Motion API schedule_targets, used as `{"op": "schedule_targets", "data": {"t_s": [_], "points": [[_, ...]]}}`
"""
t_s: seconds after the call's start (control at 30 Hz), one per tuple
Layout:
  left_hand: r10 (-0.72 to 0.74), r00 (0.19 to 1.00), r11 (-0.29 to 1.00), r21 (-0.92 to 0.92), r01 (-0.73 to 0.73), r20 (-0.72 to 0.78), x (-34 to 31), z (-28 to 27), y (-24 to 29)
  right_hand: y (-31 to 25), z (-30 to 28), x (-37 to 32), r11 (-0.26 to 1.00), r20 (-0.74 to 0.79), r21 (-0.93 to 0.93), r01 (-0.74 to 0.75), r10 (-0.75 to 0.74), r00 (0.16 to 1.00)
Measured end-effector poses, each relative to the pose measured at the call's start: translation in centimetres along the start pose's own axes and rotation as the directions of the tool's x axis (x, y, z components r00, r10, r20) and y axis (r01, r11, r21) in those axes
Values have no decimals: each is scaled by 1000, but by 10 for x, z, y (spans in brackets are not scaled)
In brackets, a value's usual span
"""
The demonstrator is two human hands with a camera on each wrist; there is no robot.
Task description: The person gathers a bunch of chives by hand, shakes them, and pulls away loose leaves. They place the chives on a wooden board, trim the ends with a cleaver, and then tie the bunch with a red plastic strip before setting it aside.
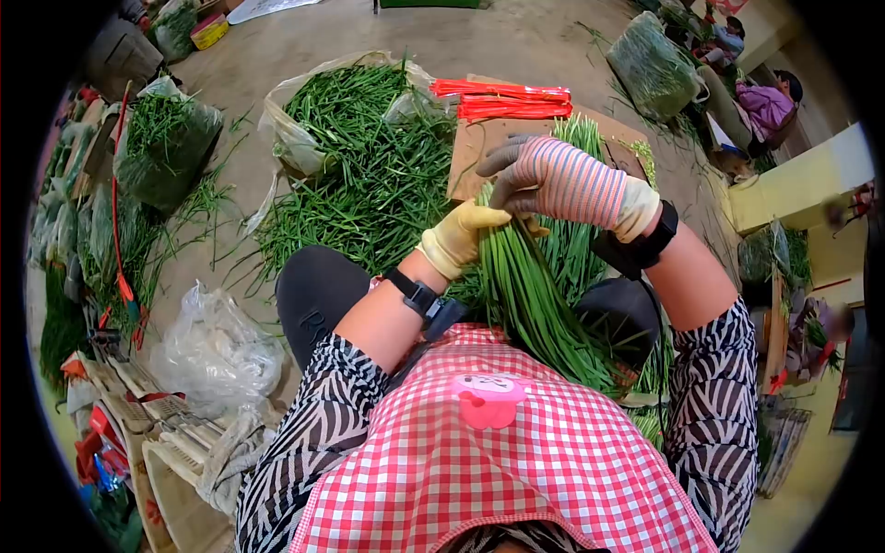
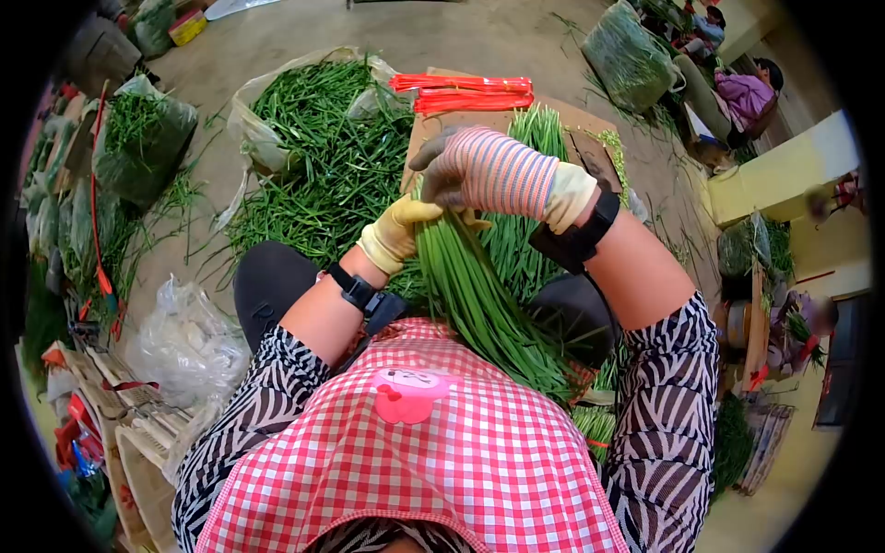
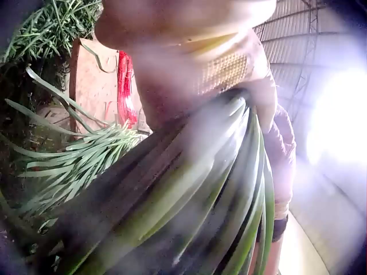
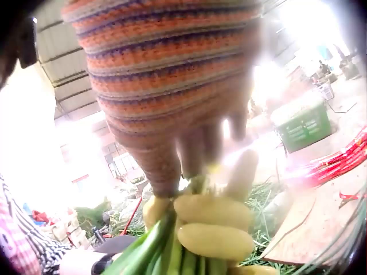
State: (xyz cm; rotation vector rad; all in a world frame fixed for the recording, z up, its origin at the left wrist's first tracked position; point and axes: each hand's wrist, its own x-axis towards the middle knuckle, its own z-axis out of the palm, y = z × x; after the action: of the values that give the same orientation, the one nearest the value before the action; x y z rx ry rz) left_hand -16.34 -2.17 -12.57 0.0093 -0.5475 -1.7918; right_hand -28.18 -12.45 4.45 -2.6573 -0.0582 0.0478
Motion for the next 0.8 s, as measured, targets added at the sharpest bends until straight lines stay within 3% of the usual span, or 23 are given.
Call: {"op": "schedule_targets", "data": {"t_s": [0.1, 0.13, 0.23, 0.27, 0.3, 0.37, 0.4, 0.43, 0.5, 0.57, 0.6, 0.63, 0.67, 0.73, 0.77, 0.8], "points": [[17, 998, 999, 34, -19, 56, 1, -20, -7, -2, 10, 2, 964, 2, 67, -256, 256, 967], [-16, 1000, 1000, 25, 16, -20, -2, -18, -8, -2, 14, 4, 960, -26, 5, -279, 279, 960], [25, 998, 998, 54, -28, 64, 4, -11, -7, -8, 19, 13, 864, -206, 284, -417, 479, 853], [14, 1000, 999, 43, -15, 26, 4, -8, -8, 11, 23, 15, 968, -401, 145, -204, 245, 882], [14, 999, 998, 58, -16, 30, 6, -6, -7, 7, 12, 25, 814, -352, 479, -329, 522, 777], [12, 999, 995, 95, -16, 38, 6, -5, -4, 15, 20, 39, 962, -542, 193, -194, 269, 796], [-43, 999, 992, 121, 42, 6, 3, -8, -1, 19, 16, 39, 993, -294, -40, -113, 96, 951], [-56, 998, 993, 99, 58, -26, 0, -15, -3, 24, 12, 37, 972, 15, -234, 33, -30, 999], [-87, 993, 994, 52, 92, -86, 0, -32, -6, 23, 12, 31, 960, 360, -277, 38, 67, 930], [-97, 995, 994, -46, 97, -15, -10, -33, -9, -9, 8, 34, 926, 434, -115, -360, 373, 820], [7, 1000, 897, 441, 2, -17, -13, -39, -12, -1, 11, 28, 973, 412, -126, -195, 230, 882], [48, 999, 718, 696, -29, -8, -15, -37, -11, 3, 12, 24, 988, 380, -151, -25, 81, 921], [54, 995, 578, 815, 41, -88, -18, -32, -12, 5, 17, 22, 983, 365, -116, -143, 176, 914], [51, 939, 596, 765, 245, -340, -15, -21, -17, -3, 21, 20, 936, 354, -70, -345, 346, 869], [37, 917, 728, 639, 248, -397, -13, -19, -18, -7, 23, 18, 902, 359, -60, -427, 419, 834], [23, 891, 842, 489, 227, -454, -10, -17, -19, 4, 40, 11, 900, 275, 18, -437, 415, 867]]}}
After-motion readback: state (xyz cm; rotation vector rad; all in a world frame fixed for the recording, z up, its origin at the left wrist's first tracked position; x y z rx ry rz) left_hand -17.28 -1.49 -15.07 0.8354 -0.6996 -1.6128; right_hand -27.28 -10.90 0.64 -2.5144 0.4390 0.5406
